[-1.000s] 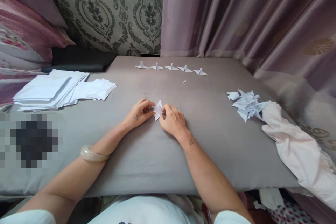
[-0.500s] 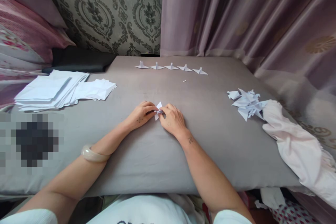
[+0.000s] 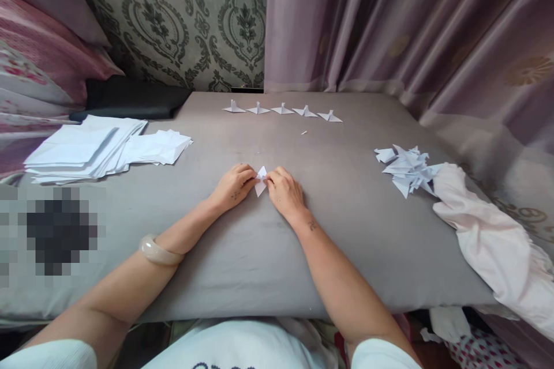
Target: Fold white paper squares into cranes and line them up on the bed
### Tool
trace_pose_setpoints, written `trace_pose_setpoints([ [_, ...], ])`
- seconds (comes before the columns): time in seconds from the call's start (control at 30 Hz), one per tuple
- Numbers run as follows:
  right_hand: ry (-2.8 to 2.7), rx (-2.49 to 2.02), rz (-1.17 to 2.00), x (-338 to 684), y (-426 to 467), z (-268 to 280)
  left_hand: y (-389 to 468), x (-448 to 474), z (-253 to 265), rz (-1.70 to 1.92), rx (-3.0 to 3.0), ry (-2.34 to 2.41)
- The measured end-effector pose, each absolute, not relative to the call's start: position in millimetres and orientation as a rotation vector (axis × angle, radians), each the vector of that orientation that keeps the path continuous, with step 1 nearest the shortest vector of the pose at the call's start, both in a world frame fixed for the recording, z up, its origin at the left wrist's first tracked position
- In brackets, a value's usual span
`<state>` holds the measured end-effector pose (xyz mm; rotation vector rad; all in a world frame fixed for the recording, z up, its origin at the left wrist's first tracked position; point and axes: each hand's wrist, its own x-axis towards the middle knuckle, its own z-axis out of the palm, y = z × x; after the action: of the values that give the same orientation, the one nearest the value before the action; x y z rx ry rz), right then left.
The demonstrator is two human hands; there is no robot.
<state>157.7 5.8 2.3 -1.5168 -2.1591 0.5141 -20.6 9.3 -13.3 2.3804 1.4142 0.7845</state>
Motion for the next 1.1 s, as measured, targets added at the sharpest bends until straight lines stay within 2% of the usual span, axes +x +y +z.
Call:
trace_pose_setpoints([
  [0.2,-2.188,-1.539,0.582,158,9,3,12,-21,-10,0.726,2.283,1.404],
  [0.6,-1.684,-1.339,0.959,170,18,-7,8,-20,-4,0.914,1.912,1.380],
  [0.83,-1.672,-1.313,0.916,161,15,1,12,-14,-7,1.028,1.760,1.349],
  [1.1,-1.734,-1.318,0.892,156,13,0,10,-9,-6,0.987,1.849,1.384],
])
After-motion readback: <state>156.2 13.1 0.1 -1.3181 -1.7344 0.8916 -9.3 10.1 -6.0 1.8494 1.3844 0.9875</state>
